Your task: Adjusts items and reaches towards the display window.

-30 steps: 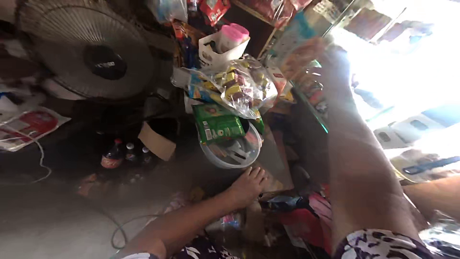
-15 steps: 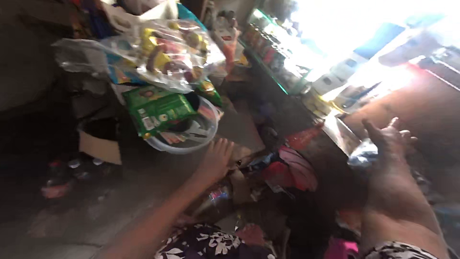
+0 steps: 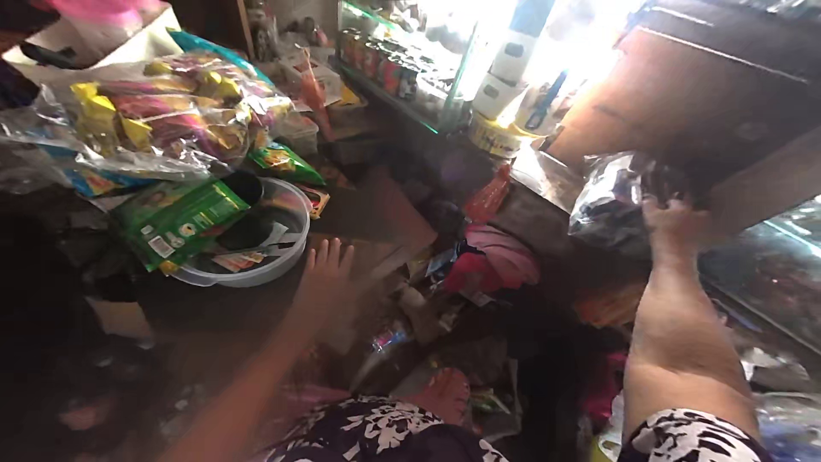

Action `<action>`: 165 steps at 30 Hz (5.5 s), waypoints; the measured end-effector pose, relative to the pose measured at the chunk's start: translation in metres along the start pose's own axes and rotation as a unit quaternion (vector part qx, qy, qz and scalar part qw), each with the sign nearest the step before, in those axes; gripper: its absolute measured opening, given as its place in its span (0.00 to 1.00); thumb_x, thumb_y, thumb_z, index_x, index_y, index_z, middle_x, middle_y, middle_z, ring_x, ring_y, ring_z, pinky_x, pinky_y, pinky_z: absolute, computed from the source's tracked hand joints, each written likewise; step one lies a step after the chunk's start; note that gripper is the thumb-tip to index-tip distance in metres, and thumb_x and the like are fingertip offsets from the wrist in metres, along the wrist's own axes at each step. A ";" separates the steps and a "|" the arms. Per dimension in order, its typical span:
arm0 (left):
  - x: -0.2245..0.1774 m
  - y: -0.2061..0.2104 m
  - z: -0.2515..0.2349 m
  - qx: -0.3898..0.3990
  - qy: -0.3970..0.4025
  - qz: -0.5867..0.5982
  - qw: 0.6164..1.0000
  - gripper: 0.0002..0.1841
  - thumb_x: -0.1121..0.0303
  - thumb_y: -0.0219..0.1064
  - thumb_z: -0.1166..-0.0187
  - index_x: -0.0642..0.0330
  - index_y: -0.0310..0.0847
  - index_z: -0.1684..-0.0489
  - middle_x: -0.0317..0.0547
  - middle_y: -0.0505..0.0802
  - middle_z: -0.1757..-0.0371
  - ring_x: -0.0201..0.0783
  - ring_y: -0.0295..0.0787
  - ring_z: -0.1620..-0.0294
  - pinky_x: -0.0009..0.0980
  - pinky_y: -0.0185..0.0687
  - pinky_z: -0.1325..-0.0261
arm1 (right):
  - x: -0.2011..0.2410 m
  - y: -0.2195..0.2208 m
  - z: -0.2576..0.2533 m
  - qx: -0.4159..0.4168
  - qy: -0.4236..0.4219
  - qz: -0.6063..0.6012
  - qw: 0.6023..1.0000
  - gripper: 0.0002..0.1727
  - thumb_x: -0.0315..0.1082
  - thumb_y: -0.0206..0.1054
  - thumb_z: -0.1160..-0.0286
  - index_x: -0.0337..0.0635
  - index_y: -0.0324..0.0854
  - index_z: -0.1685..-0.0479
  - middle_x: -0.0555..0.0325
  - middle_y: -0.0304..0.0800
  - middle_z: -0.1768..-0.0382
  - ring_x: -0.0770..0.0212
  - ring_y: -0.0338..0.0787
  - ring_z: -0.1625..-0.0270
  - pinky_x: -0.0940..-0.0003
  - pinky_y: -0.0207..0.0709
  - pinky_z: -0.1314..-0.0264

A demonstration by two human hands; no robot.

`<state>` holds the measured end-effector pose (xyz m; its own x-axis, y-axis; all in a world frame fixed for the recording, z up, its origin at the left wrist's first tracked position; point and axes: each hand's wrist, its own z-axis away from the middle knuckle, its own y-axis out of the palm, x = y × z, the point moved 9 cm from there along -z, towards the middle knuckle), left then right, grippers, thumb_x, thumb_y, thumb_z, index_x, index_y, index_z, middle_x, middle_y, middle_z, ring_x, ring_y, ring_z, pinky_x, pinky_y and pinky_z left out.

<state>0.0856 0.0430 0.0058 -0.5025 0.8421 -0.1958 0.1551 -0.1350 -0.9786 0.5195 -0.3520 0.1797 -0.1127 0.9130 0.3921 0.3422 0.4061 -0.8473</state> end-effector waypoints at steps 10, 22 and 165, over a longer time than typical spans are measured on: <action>0.002 0.004 0.000 -0.040 0.025 -0.020 0.999 0.39 0.53 0.72 0.21 0.64 0.64 0.13 0.75 0.65 0.13 0.72 0.55 0.10 0.67 0.51 0.13 | -0.031 0.019 0.041 0.018 -0.103 -0.055 0.993 0.45 0.48 0.78 0.29 0.44 0.62 0.12 0.20 0.73 0.26 0.17 0.75 0.27 0.19 0.65 0.31; 0.001 -0.002 0.001 -0.056 0.027 0.038 0.997 0.42 0.55 0.74 0.23 0.62 0.59 0.10 0.75 0.65 0.13 0.72 0.55 0.10 0.67 0.48 0.12 | -0.021 -0.001 0.078 -0.026 -0.131 -0.389 0.912 0.27 0.34 0.60 0.16 0.28 0.69 0.21 0.38 0.80 0.32 0.62 0.86 0.39 0.67 0.80 0.33; -0.017 -0.010 -0.007 -0.027 0.036 -0.102 0.994 0.41 0.66 0.79 0.37 0.77 0.70 0.21 0.82 0.73 0.20 0.87 0.66 0.22 0.77 0.64 0.29 | -0.051 0.092 -0.223 -0.131 -0.004 -0.659 0.740 0.32 0.36 0.55 0.13 0.46 0.56 0.10 0.55 0.69 0.19 0.63 0.78 0.25 0.68 0.80 0.34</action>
<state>0.0986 0.0331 0.0191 -0.4661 0.8846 0.0142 0.1019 0.0696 -0.9924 0.7646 -0.3703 0.1616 -0.5151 -0.2701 0.8135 0.0986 0.9241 0.3692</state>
